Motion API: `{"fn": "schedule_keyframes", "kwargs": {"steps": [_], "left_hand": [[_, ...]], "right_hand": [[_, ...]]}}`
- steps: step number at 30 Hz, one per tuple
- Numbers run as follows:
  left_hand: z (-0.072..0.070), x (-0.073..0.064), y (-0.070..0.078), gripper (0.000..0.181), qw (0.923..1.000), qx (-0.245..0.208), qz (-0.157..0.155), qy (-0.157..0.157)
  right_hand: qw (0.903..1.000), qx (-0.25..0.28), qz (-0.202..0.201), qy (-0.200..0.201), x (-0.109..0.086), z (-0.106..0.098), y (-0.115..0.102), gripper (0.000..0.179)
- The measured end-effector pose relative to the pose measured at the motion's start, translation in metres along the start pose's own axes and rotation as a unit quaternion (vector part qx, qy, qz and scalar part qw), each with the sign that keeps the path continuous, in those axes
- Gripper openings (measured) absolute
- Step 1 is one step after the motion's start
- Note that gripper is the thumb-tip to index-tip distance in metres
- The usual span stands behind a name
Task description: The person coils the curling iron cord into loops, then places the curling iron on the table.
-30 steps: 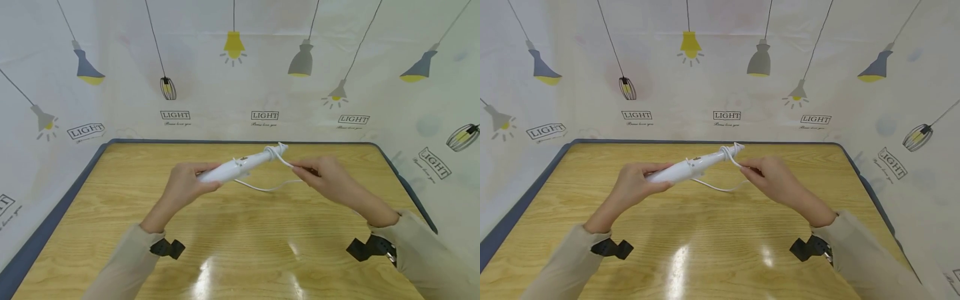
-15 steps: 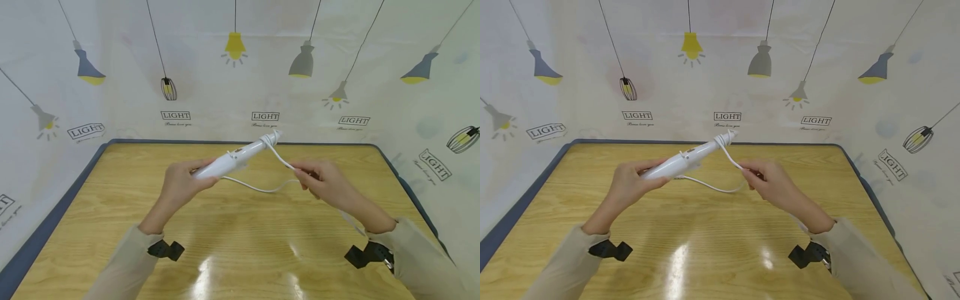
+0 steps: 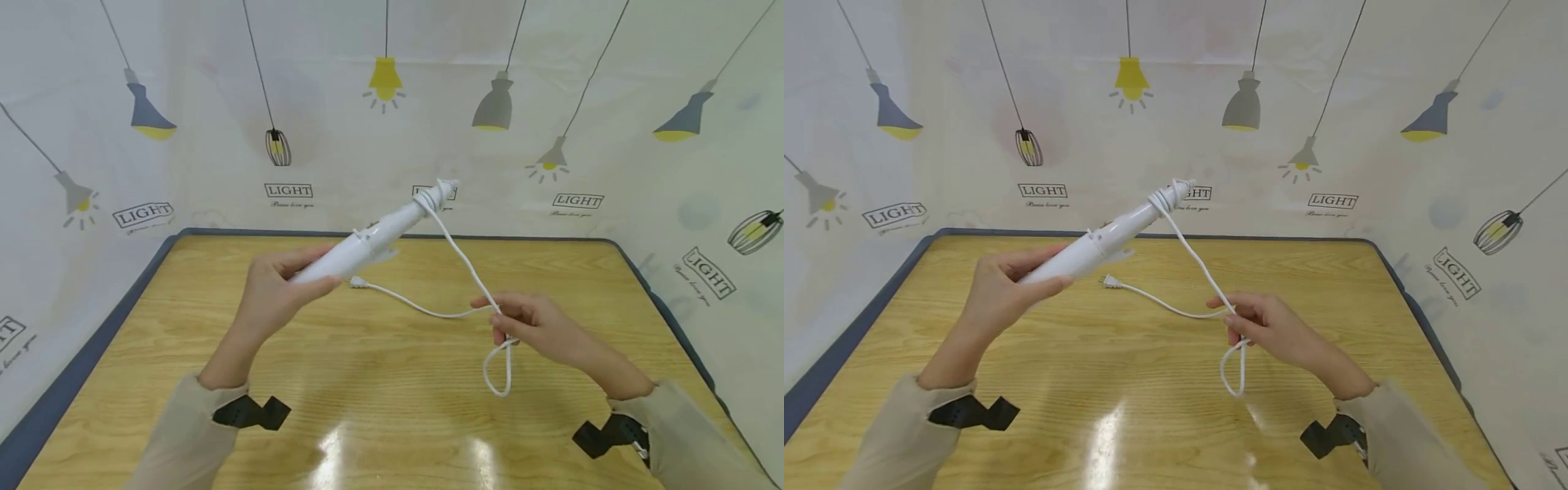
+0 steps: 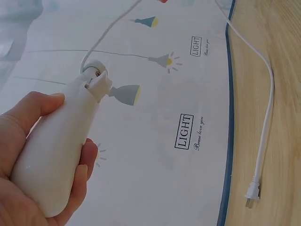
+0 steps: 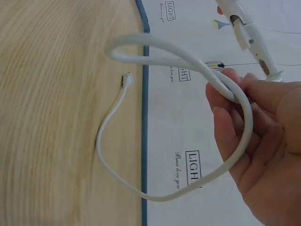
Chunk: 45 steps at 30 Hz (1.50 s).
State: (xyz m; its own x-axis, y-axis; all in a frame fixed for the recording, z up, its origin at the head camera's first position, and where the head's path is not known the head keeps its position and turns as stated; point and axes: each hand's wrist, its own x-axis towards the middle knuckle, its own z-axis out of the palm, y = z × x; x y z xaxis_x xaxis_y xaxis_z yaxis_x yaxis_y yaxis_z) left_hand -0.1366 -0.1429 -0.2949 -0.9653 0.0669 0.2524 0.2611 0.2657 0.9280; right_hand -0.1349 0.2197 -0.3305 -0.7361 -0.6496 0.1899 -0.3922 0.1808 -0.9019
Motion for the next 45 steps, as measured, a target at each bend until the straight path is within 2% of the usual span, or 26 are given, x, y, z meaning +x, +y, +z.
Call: {"fn": "schedule_keyframes", "kwargs": {"steps": [2, 5, 8, 12, 14, 17, 22, 25, 28, 33, 37, 41, 45], "left_hand": [[0.000, 0.000, 0.000, 0.043, 0.9998, -0.017, -0.006, -0.005], [-0.002, 0.000, 0.000, 0.043, 0.9989, -0.040, -0.022, -0.003], [-0.004, 0.000, -0.002, 0.044, 0.9982, -0.049, -0.036, -0.002], [-0.007, 0.000, -0.004, 0.044, 0.9969, -0.061, -0.049, -0.007], [-0.007, 0.000, -0.005, 0.043, 0.9960, -0.070, -0.054, -0.012], [-0.008, 0.000, -0.006, 0.042, 0.9944, -0.086, -0.058, -0.020], [-0.006, -0.001, -0.005, 0.039, 0.9913, -0.113, -0.054, -0.041], [-0.006, -0.003, -0.002, 0.039, 0.9901, -0.120, -0.050, -0.054], [-0.008, -0.005, 0.000, 0.038, 0.9894, -0.122, -0.048, -0.063], [-0.013, -0.007, 0.000, 0.036, 0.9884, -0.128, -0.036, -0.074], [-0.017, -0.011, -0.001, 0.036, 0.9859, -0.134, -0.018, -0.098], [-0.017, -0.014, -0.002, 0.036, 0.9821, -0.135, -0.007, -0.132], [-0.015, -0.018, -0.004, 0.038, 0.9782, -0.127, -0.004, -0.164]], "right_hand": [[0.9996, 0.027, 0.001, 0.012, -0.001, 0.001, 0.006, 0.029], [0.9942, 0.091, 0.013, 0.055, -0.004, 0.001, 0.016, 0.027], [0.9784, 0.184, -0.005, 0.095, -0.005, 0.003, 0.025, 0.028], [0.9548, 0.275, -0.043, 0.105, -0.004, 0.004, 0.033, 0.030], [0.9537, 0.277, -0.041, 0.110, -0.002, 0.004, 0.035, 0.028], [0.9639, 0.243, -0.013, 0.109, 0.001, 0.004, 0.041, 0.029], [0.9759, 0.203, 0.060, 0.054, 0.008, 0.002, 0.054, 0.026], [0.9779, 0.193, 0.076, 0.027, 0.013, 0.003, 0.062, 0.022], [0.9740, 0.215, 0.071, 0.007, 0.019, 0.004, 0.072, 0.021], [0.9530, 0.298, 0.050, -0.019, 0.027, 0.001, 0.088, 0.026], [0.9435, 0.325, 0.054, -0.034, 0.036, -0.004, 0.096, 0.028], [0.9448, 0.317, 0.074, -0.035, 0.048, -0.007, 0.098, 0.027], [0.9584, 0.271, 0.088, -0.001, 0.063, -0.008, 0.094, 0.027]]}}
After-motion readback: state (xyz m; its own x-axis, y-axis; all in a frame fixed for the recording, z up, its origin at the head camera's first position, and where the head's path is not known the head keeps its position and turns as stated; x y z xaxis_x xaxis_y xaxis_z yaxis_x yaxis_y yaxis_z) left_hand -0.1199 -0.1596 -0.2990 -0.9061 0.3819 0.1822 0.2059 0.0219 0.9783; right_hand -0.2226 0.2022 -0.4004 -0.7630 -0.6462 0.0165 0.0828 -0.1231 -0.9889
